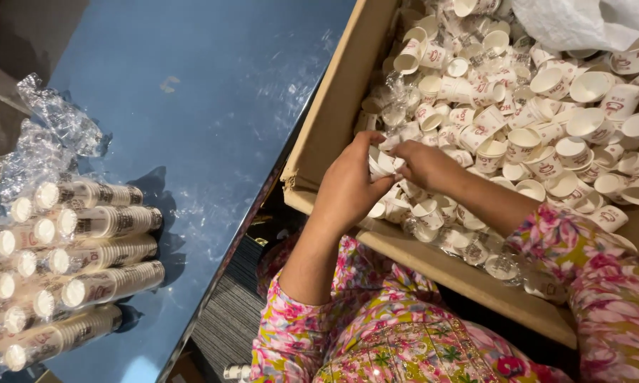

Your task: Stacking and organizing paper cups into stacks from a large box.

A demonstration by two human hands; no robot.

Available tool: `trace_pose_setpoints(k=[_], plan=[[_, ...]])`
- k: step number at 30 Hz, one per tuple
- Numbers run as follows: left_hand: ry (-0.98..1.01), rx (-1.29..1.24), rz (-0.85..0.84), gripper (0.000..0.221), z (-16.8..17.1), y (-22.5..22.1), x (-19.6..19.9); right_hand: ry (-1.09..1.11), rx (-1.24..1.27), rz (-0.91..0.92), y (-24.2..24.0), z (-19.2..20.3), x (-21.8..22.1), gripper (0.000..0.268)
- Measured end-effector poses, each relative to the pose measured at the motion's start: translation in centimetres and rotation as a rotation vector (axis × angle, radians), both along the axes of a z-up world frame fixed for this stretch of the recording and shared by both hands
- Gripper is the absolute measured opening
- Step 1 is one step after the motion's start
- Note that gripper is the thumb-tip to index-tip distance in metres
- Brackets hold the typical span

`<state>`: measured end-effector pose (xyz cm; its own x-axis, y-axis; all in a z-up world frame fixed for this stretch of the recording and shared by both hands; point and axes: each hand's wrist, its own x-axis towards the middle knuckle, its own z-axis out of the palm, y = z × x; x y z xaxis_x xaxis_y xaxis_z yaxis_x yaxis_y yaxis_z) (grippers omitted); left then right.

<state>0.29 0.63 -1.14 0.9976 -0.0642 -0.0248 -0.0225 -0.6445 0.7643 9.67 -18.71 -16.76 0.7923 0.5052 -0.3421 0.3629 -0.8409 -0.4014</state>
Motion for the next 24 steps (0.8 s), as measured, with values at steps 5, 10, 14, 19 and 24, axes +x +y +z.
trace_pose_setpoints(k=[5, 10, 14, 19, 24], plan=[[-0.012, -0.032, -0.004, 0.067, 1.2, -0.1, 0.2, 0.026, 0.568, -0.014, 2.5, -4.4, -1.8, 0.053], [-0.031, -0.041, 0.012, 0.065, 0.8, 0.1, 0.0, 0.280, 0.589, -0.081, 3.0, -10.0, -3.2, 0.033], [0.000, -0.082, 0.024, 0.061, 0.7, 0.0, 0.0, 0.098, 0.595, 0.098, 2.8, -13.0, -3.7, 0.031], [-0.081, -0.011, 0.025, 0.059, 0.9, -0.1, -0.1, 0.026, 0.492, 0.049, 2.8, -11.2, -3.4, 0.026], [-0.007, -0.042, 0.039, 0.059, 1.2, 0.1, -0.1, 0.072, 0.510, -0.160, 2.5, -0.1, -1.4, 0.030]])
